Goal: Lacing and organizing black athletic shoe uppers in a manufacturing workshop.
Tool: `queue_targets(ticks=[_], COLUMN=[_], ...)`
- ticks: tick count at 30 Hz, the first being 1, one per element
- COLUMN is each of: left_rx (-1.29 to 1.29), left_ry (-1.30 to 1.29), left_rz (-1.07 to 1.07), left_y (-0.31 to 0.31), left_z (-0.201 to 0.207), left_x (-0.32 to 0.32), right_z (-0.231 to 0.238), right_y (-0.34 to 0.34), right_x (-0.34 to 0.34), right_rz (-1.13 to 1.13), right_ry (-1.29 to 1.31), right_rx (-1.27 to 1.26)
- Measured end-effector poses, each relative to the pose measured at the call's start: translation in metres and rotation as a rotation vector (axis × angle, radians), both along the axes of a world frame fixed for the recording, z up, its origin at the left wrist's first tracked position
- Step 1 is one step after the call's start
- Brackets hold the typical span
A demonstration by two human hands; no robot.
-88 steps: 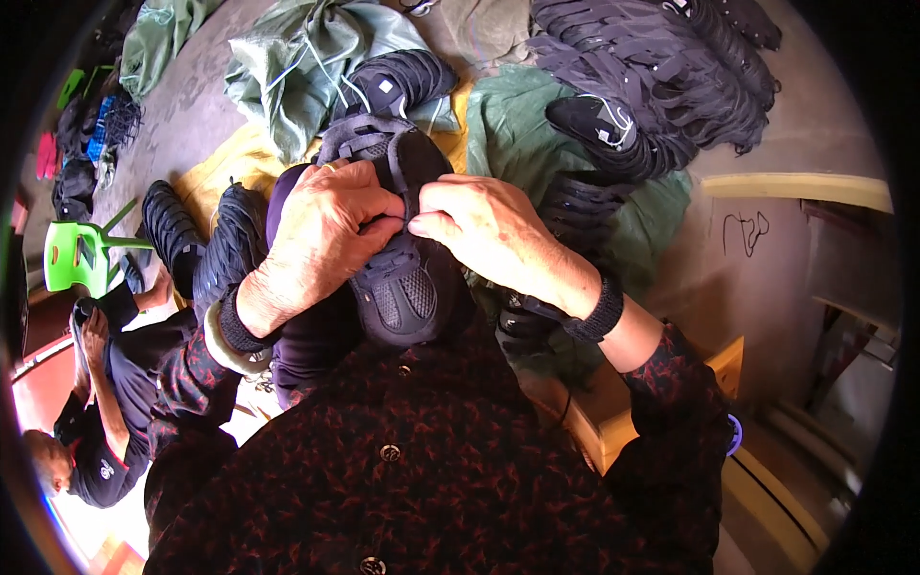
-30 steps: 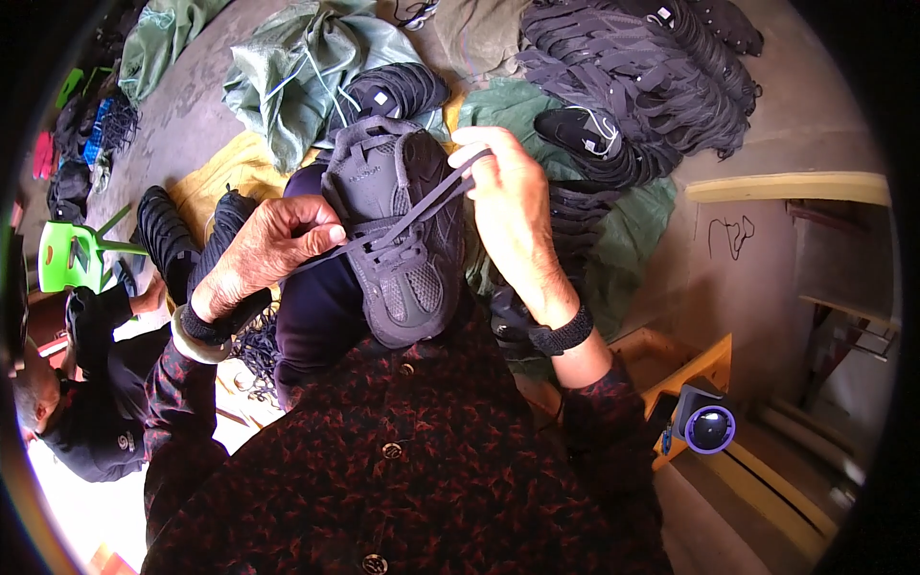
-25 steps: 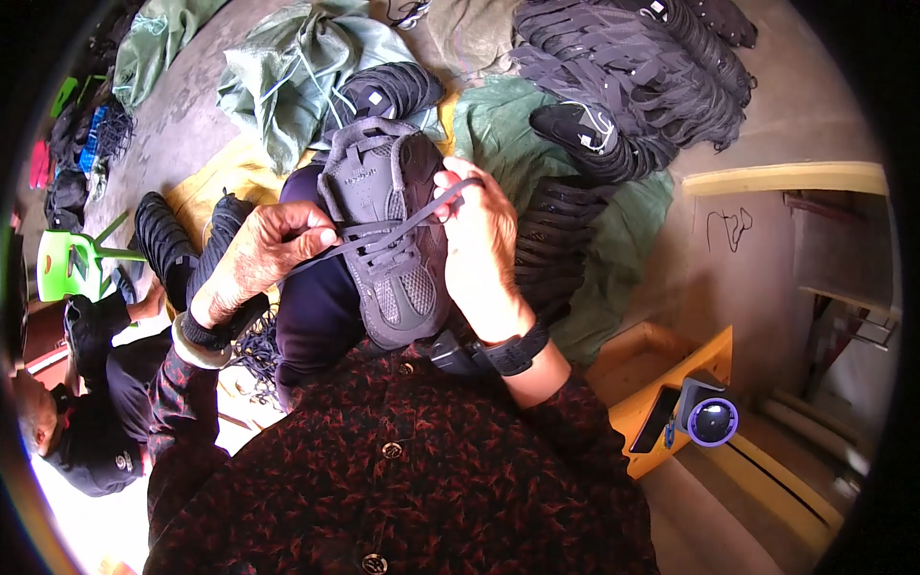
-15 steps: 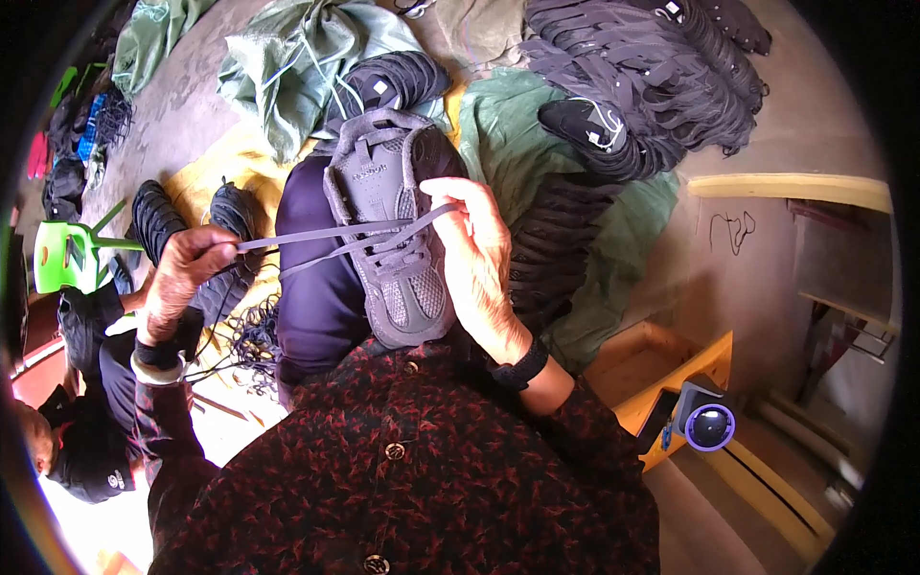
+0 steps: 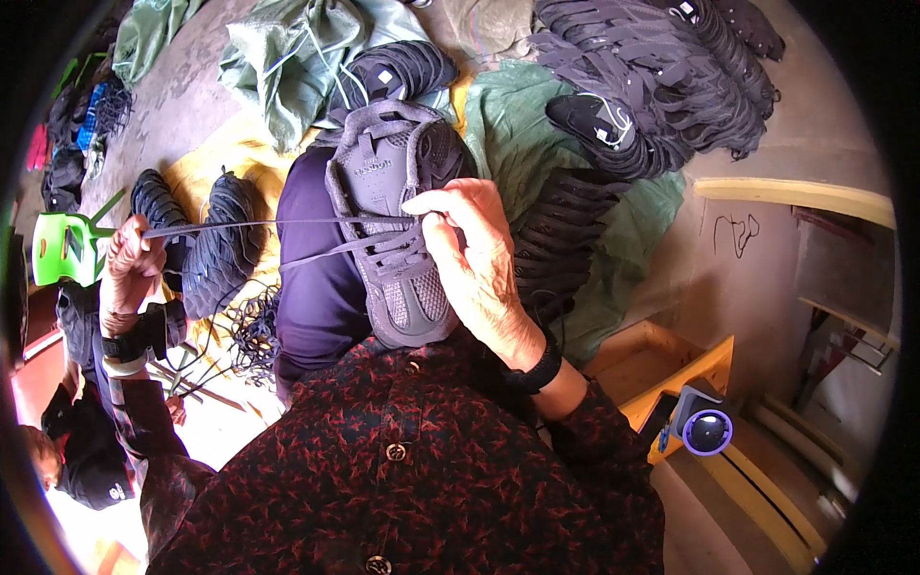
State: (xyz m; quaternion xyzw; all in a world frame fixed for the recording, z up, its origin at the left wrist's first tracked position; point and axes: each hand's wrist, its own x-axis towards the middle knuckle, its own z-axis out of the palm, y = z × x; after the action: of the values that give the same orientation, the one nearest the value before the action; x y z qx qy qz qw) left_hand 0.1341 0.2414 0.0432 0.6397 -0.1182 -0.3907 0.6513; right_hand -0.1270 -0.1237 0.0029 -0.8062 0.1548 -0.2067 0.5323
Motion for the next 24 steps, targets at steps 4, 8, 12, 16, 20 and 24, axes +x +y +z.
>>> queue_targets(ticks=[4, 8, 12, 16, 20, 24], left_rx=[-0.229, 0.465, 0.594, 0.284, 0.256, 0.247], left_ry=[0.049, -0.437, -0.802, -0.454, -0.558, -0.355], left_rz=[0.008, -0.034, -0.065, -0.286, -0.5, -0.566], left_y=[-0.026, -0.053, -0.093, -0.132, -0.165, -0.17], left_z=[0.004, -0.002, -0.024, -0.016, -0.011, -0.018], left_x=[0.0, 0.009, -0.018, -0.078, -0.103, -0.093], right_z=[0.003, 0.006, 0.01, 0.014, 0.023, 0.035], right_y=[-0.003, -0.005, -0.007, -0.008, -0.012, -0.012], right_x=[0.003, 0.008, 0.011, 0.011, 0.016, 0.019], right_rz=[-0.002, 0.019, 0.022, 0.023, 0.062, 0.072], right_ry=[-0.006, -0.015, 0.006, 0.04, 0.057, 0.064], right_rx=[-0.132, -0.233, -0.245, -0.171, -0.159, -0.209])
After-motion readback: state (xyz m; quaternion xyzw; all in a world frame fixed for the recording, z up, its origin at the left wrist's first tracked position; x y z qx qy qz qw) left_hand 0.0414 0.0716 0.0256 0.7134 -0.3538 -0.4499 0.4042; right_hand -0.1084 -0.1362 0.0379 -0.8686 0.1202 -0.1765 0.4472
